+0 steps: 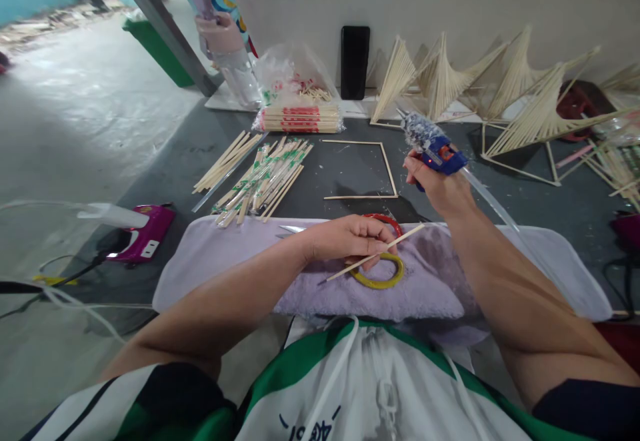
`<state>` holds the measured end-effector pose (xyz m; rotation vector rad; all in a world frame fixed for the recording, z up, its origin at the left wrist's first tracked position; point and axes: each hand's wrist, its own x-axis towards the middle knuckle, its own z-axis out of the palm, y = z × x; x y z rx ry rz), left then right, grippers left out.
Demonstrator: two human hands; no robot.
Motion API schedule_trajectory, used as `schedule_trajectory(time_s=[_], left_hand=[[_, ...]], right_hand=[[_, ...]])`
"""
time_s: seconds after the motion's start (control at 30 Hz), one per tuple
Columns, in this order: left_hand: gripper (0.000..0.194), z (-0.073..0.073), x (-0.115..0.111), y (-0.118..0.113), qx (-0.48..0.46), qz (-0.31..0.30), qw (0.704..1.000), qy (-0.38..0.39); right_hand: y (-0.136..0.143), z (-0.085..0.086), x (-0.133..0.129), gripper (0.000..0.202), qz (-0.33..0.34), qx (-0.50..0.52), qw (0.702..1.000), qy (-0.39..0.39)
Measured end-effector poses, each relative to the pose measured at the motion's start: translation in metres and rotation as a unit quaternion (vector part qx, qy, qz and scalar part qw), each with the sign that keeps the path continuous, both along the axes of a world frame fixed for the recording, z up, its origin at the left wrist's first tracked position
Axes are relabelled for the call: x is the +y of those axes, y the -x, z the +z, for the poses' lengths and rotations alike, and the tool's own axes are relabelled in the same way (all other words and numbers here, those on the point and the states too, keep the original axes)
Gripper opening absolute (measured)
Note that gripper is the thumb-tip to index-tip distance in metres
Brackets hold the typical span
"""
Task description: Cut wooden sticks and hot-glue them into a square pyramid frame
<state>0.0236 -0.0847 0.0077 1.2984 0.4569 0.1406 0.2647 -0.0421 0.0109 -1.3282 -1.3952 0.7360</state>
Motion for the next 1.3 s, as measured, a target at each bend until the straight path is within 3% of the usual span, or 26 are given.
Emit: schedule_trajectory(time_s=[0.17,0.3,0.47,0.73,1.1,1.3], left_hand=[[0.042,0.007,0.002,0.005,-0.005,0.042,0.999,0.006],[0.036,0.009,0.012,0.012,-0.037,0.135,0.990,0.007],[0.033,0.008,0.026,0.018,-0.062,0.244,0.968,0.011],[0.023,0.008,0.034,0.018,-0.055,0.313,0.948,-0.021],[0.012,0.009,0.041,0.019,-0.031,0.369,0.928,-0.035],[0.010,0.017,0.057,0.034,0.016,0.456,0.886,-0.076]], right_hand=[[0.012,0.000,-0.006,0.024,0.009,-0.004,1.000,0.009],[0.005,-0.003,0.001,0.024,0.055,0.007,0.996,0.065],[0.001,-0.002,0.003,0.033,0.038,0.017,0.994,0.104],[0.008,0.004,-0.006,0.043,0.055,0.010,0.993,0.103],[0.010,0.000,-0.008,0.045,0.075,-0.017,0.994,0.080],[0.005,-0.008,-0.002,0.042,0.061,-0.019,0.995,0.073]])
